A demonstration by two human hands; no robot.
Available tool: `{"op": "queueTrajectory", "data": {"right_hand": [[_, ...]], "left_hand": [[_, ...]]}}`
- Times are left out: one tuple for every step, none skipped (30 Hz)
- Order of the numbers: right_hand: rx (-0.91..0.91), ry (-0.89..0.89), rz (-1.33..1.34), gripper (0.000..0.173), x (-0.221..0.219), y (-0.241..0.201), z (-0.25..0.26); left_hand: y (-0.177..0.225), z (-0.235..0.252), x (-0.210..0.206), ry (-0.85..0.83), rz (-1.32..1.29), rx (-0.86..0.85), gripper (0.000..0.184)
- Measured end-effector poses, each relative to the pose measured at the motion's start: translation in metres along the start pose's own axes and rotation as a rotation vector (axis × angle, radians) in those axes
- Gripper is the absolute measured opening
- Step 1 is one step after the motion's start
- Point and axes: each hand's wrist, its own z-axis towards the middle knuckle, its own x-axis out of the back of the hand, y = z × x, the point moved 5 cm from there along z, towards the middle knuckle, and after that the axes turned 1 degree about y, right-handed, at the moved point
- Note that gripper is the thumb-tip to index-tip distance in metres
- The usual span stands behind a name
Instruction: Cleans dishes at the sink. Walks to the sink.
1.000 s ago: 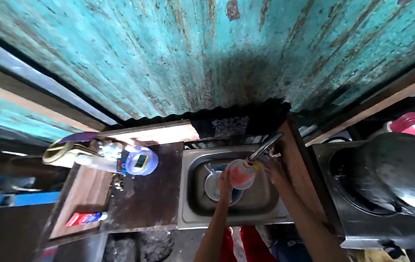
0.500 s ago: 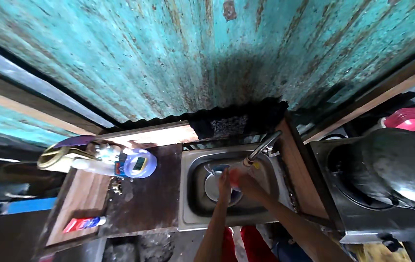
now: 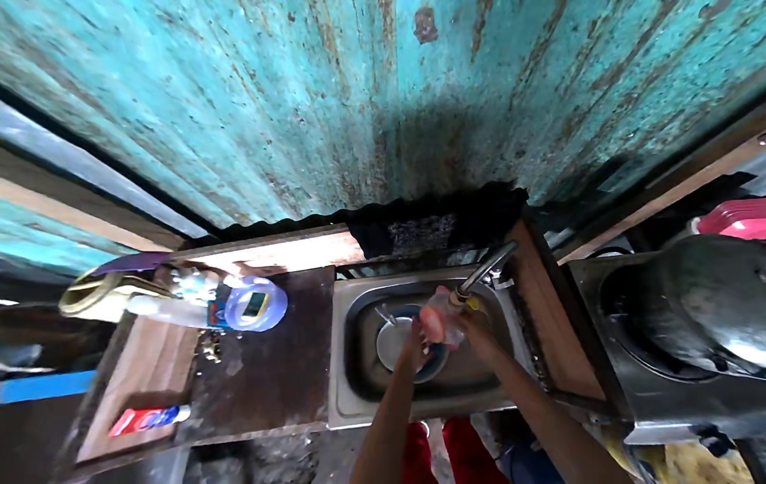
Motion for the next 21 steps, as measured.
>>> {"op": "queueTrajectory", "data": {"right_hand": [[-0.078,0.064,0.167,0.027,0.004,0.005,0.006],[-0.134,0.113,0.280,0.026,0.007,0.013,0.012],[-0.174,0.152,0.343,0.027,0.010,0.022,0.018],[-0.215,0.204,0.359,0.029,0.013,0.031,0.023],[-0.254,0.260,0.345,0.031,0.015,0.038,0.025],[-0.271,0.295,0.339,0.036,0.016,0.042,0.024],[-0.259,0.293,0.330,0.040,0.015,0.041,0.021],[-0.219,0.280,0.279,0.041,0.011,0.037,0.018],[-0.182,0.268,0.195,0.042,0.006,0.034,0.017],[-0.140,0.262,0.065,0.043,0.002,0.030,0.017],[-0.079,0.265,-0.100,0.044,-0.005,0.022,0.015],[0.022,0.273,-0.261,0.046,-0.013,0.015,0.013],[0.176,0.282,-0.395,0.044,-0.025,0.008,0.010],[0.326,0.235,-0.566,0.041,-0.038,0.001,0.008],[0.433,0.138,-0.729,0.038,-0.048,-0.002,0.008],[0.495,0.014,-0.855,0.039,-0.054,-0.003,0.014],[0.494,-0.086,-0.937,0.040,-0.053,-0.004,0.022],[0.384,-0.155,-0.962,0.042,-0.050,-0.009,0.032],[0.235,-0.161,-0.943,0.044,-0.046,-0.014,0.040],[0.112,-0.136,-0.914,0.045,-0.043,-0.020,0.045],[0.051,-0.101,-0.894,0.047,-0.043,-0.023,0.046]], "left_hand": [[-0.009,0.007,-0.005,-0.010,-0.012,0.001,0.072],[-0.014,0.012,-0.013,-0.022,-0.071,-0.017,0.071],[-0.015,0.014,-0.020,-0.047,-0.155,-0.052,0.068],[-0.015,0.016,-0.025,-0.074,-0.236,-0.096,0.065],[-0.012,0.014,-0.027,-0.086,-0.290,-0.130,0.060],[-0.010,0.011,-0.029,-0.080,-0.328,-0.149,0.055],[-0.007,0.006,-0.031,-0.075,-0.362,-0.160,0.049],[-0.003,-0.002,-0.035,-0.067,-0.393,-0.175,0.043],[0.001,-0.008,-0.038,-0.058,-0.429,-0.189,0.039],[0.006,-0.013,-0.040,-0.049,-0.458,-0.211,0.036],[0.011,-0.015,-0.042,-0.045,-0.480,-0.236,0.035],[0.016,-0.017,-0.043,-0.040,-0.475,-0.260,0.036],[0.020,-0.017,-0.044,-0.007,-0.427,-0.281,0.035],[0.025,-0.018,-0.045,0.035,-0.354,-0.286,0.034],[0.026,-0.018,-0.044,0.049,-0.284,-0.287,0.035],[0.026,-0.018,-0.043,0.039,-0.230,-0.291,0.035],[0.026,-0.020,-0.041,0.012,-0.169,-0.310,0.034],[0.025,-0.024,-0.041,-0.012,-0.086,-0.335,0.031],[0.023,-0.030,-0.041,-0.042,0.002,-0.362,0.033],[0.022,-0.035,-0.044,-0.065,0.066,-0.379,0.034],[0.022,-0.038,-0.045,-0.063,0.094,-0.402,0.033]]}}
